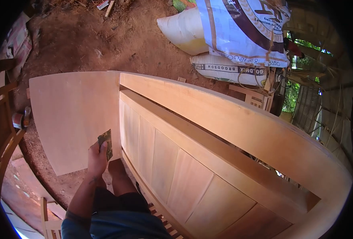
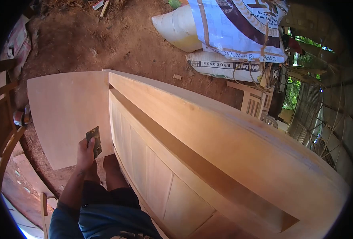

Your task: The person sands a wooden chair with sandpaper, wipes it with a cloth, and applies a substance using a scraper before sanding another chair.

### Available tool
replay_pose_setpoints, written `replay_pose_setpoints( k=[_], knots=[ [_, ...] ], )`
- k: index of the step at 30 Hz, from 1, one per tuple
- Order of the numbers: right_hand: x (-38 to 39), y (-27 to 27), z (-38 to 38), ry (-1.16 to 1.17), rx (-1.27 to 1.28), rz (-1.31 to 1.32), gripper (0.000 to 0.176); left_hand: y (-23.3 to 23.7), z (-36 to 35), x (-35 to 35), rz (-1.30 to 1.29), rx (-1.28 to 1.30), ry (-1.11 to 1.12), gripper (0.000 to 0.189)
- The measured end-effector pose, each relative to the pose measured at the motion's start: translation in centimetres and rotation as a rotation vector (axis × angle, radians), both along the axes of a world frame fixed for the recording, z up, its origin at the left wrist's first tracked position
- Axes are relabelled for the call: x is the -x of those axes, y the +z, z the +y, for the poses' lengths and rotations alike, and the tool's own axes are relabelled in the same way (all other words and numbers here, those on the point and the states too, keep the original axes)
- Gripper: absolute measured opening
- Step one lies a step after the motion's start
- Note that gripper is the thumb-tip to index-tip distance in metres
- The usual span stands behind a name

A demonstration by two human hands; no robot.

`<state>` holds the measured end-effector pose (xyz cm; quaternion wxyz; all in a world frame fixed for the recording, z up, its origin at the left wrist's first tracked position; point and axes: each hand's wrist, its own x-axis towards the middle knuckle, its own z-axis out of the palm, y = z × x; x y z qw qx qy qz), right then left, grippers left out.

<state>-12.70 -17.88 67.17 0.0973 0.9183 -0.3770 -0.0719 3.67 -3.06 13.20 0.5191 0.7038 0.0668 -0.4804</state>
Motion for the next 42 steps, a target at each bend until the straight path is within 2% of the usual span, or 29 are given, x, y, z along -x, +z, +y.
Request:
replay_pose_setpoints(
  k=[12,15,19,22,25,29,32,35,38,42],
  knots=[
    [-0.9,-0.7,0.4,0.055,-0.016,-0.047,0.047,-1.8,3.5,2.2,-0.036,-0.009,0.096,0.023],
    [-1.1,-0.9,0.4,0.067,-0.010,-0.051,0.047,-2.6,5.1,2.7,0.053,-0.035,0.060,0.023],
    [-1.0,-1.2,0.3,0.077,-0.006,-0.065,0.048,-2.8,6.5,4.3,0.229,-0.038,0.177,0.024],
    [-1.4,-1.2,0.3,0.066,-0.011,-0.072,0.049,-2.8,8.0,5.5,0.129,-0.157,0.029,0.025],
    [-1.8,-1.1,0.3,0.076,-0.016,-0.081,0.050,-3.4,8.9,6.1,0.175,-0.124,0.075,0.026],
    [-2.2,-0.9,0.3,0.096,-0.031,-0.094,0.051,-3.9,9.4,5.6,0.126,-0.179,0.007,0.026],
    [-2.3,-0.7,0.8,0.039,-0.037,-0.146,0.052,-3.8,9.1,6.0,0.208,-0.055,0.172,0.026],
    [-2.2,-1.1,0.7,0.044,-0.010,-0.178,0.053,-4.4,9.8,7.6,0.190,-0.021,0.207,0.027],
    [-2.9,-1.4,0.2,0.101,-0.025,-0.159,0.054,-4.6,11.1,8.8,-0.012,-0.094,0.149,0.028],
    [-2.7,-1.5,-0.4,0.127,-0.016,-0.168,0.057,-4.4,13.5,9.5,0.099,-0.110,0.202,0.030]
  ],
)
